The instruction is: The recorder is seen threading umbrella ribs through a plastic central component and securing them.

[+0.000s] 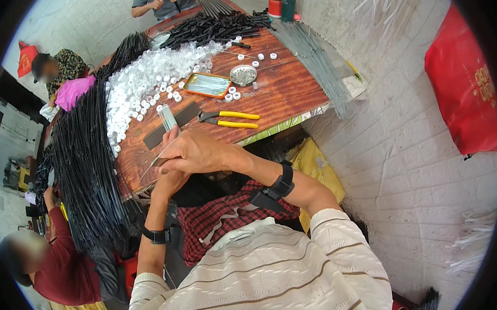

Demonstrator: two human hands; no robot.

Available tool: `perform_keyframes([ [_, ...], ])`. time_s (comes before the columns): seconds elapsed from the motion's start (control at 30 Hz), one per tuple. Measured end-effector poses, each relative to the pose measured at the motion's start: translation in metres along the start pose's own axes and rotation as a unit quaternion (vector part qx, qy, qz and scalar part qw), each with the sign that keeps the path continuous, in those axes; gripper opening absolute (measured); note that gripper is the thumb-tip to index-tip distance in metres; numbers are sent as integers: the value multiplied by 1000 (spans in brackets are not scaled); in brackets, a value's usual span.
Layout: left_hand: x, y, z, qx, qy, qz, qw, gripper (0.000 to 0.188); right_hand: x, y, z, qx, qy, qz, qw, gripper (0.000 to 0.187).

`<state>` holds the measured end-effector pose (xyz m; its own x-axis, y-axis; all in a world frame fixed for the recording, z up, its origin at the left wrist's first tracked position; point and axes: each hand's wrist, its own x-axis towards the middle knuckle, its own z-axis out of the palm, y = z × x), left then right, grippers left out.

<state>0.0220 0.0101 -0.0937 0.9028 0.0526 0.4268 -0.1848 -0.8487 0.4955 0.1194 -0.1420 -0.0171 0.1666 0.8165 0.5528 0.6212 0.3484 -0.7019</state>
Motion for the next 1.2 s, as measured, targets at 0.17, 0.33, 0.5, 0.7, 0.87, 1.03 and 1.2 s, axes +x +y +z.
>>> perform_keyframes([
  [0.17,-8,-3,-14,92,-14,39,995,64,3,-2,3,-37,-32,14,999,18],
  [0.33,-8,-14,-14,155,-8,35,987,60,11,-6,8,-46,-27,-18,998,18],
  [0.5,-5,-8,-14,225,-14,31,974,54,7,3,15,-34,-10,-38,999,18],
  [0.7,-9,-11,-12,149,-14,-3,989,60,7,4,17,-32,-11,-37,999,17],
  [0.87,1,-7,-18,84,-43,23,995,69,7,3,13,-20,-3,-43,999,18],
  [1.03,10,-8,-14,102,-54,45,992,71,3,1,9,-49,2,-41,998,18],
  [1.2,3,-6,-18,145,-33,37,988,69,7,1,9,-27,-27,-32,999,18],
])
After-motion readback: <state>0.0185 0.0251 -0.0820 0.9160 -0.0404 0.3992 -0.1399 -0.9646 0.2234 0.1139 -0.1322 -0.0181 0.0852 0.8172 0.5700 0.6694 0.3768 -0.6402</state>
